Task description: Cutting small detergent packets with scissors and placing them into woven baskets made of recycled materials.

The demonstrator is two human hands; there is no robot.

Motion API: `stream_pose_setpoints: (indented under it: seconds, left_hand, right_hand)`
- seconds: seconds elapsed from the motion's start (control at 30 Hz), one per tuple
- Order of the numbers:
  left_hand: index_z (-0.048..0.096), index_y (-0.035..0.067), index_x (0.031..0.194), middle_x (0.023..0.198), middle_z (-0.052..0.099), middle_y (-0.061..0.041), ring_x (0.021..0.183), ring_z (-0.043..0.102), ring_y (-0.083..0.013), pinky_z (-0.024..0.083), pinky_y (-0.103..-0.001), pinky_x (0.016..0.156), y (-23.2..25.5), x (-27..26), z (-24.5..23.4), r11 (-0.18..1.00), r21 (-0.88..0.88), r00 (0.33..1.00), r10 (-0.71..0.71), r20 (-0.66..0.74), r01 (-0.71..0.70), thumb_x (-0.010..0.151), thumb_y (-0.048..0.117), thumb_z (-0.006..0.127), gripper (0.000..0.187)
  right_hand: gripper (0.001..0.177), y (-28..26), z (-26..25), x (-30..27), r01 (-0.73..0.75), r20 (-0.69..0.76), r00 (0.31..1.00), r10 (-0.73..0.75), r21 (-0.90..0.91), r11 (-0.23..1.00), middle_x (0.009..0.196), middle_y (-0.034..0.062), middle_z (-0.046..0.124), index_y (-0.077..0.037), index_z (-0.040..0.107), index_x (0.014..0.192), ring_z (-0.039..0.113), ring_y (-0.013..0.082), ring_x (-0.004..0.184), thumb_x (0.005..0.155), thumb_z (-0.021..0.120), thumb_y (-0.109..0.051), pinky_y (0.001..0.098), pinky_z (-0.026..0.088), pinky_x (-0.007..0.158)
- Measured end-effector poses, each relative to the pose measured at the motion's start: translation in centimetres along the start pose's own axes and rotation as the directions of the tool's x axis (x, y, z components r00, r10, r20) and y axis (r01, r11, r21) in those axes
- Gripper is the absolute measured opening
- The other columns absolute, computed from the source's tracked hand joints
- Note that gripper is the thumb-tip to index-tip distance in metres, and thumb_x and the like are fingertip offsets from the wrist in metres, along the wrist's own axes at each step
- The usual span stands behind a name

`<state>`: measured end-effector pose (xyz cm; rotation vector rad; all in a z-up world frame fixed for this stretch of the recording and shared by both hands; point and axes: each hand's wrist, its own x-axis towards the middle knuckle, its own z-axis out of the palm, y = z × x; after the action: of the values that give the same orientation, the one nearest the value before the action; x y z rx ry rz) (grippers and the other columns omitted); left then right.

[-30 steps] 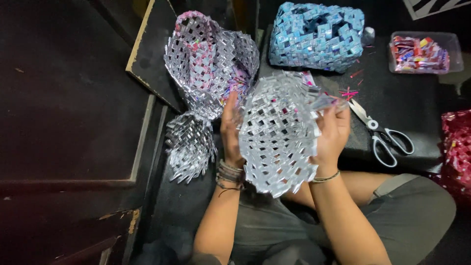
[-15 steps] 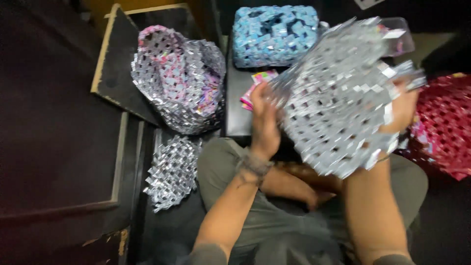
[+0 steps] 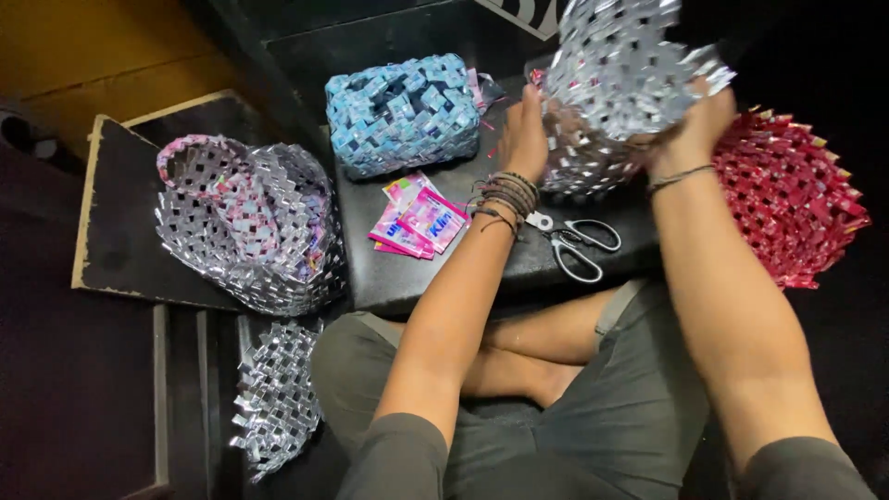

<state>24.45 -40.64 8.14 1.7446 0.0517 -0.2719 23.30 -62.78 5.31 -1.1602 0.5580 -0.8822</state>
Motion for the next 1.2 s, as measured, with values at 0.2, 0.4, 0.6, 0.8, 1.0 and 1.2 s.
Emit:
stream_pose_setpoints:
  seconds: [0.2,0.4,0.6,0.8,1.0,1.2]
  left_hand:
    - [0.062,0.007,0.132,0.140,0.062,-0.016,0.130,0.057,-0.0398,0.039,-0.051,0.109,-1.0,-0.5,-0.7,1.000,-0.006,0.998,0.022,-0.052,-0.023,0.087,0.068,0.012,0.091]
    - [0.050,0.003,0.142,0.144,0.056,-0.017,0.130,0.054,-0.0329,0.038,-0.043,0.109,-4.3,0.0,0.0,0.984,-0.098,0.982,0.136,-0.131,-0.150,0.093,0.064,0.019,0.083]
    - [0.045,0.008,0.142,0.147,0.049,-0.013,0.136,0.047,-0.0275,0.038,-0.047,0.112,-4.0,-5.5,-3.7,0.956,-0.087,0.951,0.264,-0.159,-0.280,0.100,0.049,0.023,0.063]
    - [0.056,0.001,0.121,0.127,0.057,-0.014,0.122,0.056,-0.0276,0.046,-0.040,0.107,-5.4,-8.6,-9.9,0.724,0.058,0.668,0.662,-0.339,-0.688,0.106,0.026,0.036,0.035]
    - [0.060,0.000,0.113,0.125,0.058,-0.017,0.115,0.059,-0.0330,0.046,-0.042,0.102,-7.1,-11.7,-16.5,0.704,0.233,0.629,0.706,-0.324,-0.671,0.102,0.025,0.044,0.031]
    - [0.059,-0.002,0.110,0.111,0.059,-0.012,0.096,0.056,-0.0223,0.050,-0.034,0.088,-8.9,-11.6,-18.6,0.733,0.191,0.568,0.641,-0.517,-0.653,0.098,0.006,0.041,0.023]
  right_hand:
    - [0.008,2.6,-0.8,-0.2,-0.135,0.109,0.988,0.112,0.227,0.965,0.081,0.0085,0.058,-0.007,0.054,0.101,0.058,0.0200,0.070,0.095,0.053,-0.011,0.0438,0.063,0.065]
    - [0.010,-0.2,-1.4,-0.3,0.121,0.046,0.991,-0.122,0.021,0.992,0.094,0.0040,0.067,-0.010,0.055,0.110,0.060,0.0080,0.069,0.105,0.049,-0.016,0.0199,0.047,0.057]
    - [0.023,-9.5,0.7,-3.4,0.715,0.392,0.673,-0.628,-0.123,0.689,0.107,0.0146,0.062,0.004,0.054,0.114,0.062,0.0224,0.096,0.098,0.050,0.020,0.0333,0.055,0.091]
    - [0.015,-13.1,3.9,-5.6,0.934,0.762,0.329,-0.558,-0.173,0.314,0.095,0.0199,0.070,0.015,0.071,0.113,0.058,0.0239,0.074,0.097,0.071,0.012,0.0318,0.049,0.069]
    - [0.042,-12.5,4.0,-2.6,0.951,0.890,0.287,-0.355,-0.222,0.213,0.118,0.0283,0.076,0.016,0.074,0.129,0.073,0.0377,0.101,0.090,0.079,0.001,0.0423,0.056,0.088]
    - [0.028,-15.5,3.3,-11.9,0.887,0.788,0.267,-0.555,0.024,0.462,0.128,0.0349,0.061,0.023,0.053,0.141,0.056,0.0390,0.106,0.115,0.055,0.034,0.0461,0.048,0.101]
